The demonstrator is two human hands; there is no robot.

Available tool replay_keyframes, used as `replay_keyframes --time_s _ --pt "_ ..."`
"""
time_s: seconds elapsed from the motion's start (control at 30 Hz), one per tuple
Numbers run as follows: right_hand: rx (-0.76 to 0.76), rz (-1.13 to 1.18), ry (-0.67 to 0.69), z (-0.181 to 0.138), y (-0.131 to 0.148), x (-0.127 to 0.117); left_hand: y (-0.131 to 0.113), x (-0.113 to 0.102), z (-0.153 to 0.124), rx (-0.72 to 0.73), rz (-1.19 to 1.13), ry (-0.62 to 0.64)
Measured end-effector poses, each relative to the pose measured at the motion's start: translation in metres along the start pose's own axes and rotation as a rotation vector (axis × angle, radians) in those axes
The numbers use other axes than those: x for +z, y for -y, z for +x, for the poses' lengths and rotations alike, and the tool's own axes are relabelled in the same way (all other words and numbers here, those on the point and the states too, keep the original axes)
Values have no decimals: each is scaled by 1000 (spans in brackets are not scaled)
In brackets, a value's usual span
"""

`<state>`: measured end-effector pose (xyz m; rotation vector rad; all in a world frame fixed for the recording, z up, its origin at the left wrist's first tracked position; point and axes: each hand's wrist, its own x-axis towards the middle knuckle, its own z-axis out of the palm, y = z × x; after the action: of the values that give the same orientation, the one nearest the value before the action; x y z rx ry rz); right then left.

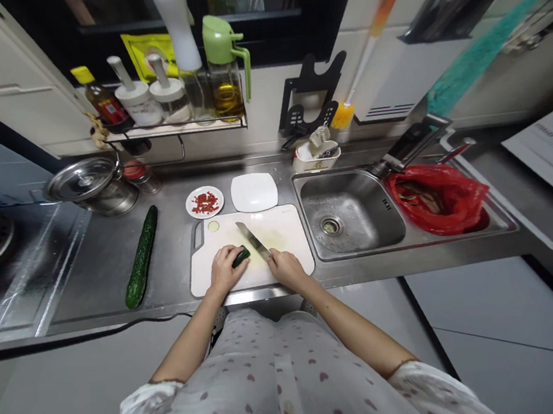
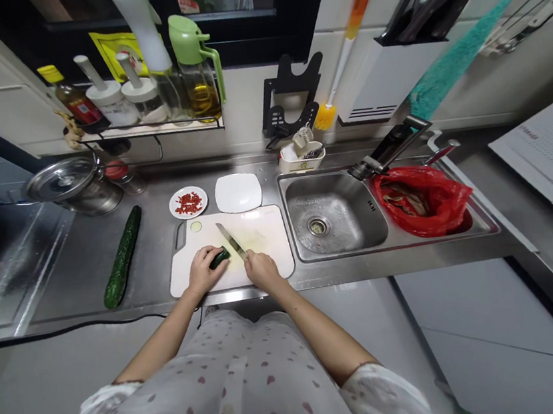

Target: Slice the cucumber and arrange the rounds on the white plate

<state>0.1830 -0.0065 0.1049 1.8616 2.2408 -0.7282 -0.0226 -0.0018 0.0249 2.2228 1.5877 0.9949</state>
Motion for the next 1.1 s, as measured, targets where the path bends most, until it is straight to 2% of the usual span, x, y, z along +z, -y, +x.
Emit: replay_keyframes --time_s 0.47,1.1 --pt "-30 10 42 -4 13 -5 7 9 -3 -24 -17 -33" --pt "-46 -11 67 -5 18 -5 10 14 -6 55 -1 -15"
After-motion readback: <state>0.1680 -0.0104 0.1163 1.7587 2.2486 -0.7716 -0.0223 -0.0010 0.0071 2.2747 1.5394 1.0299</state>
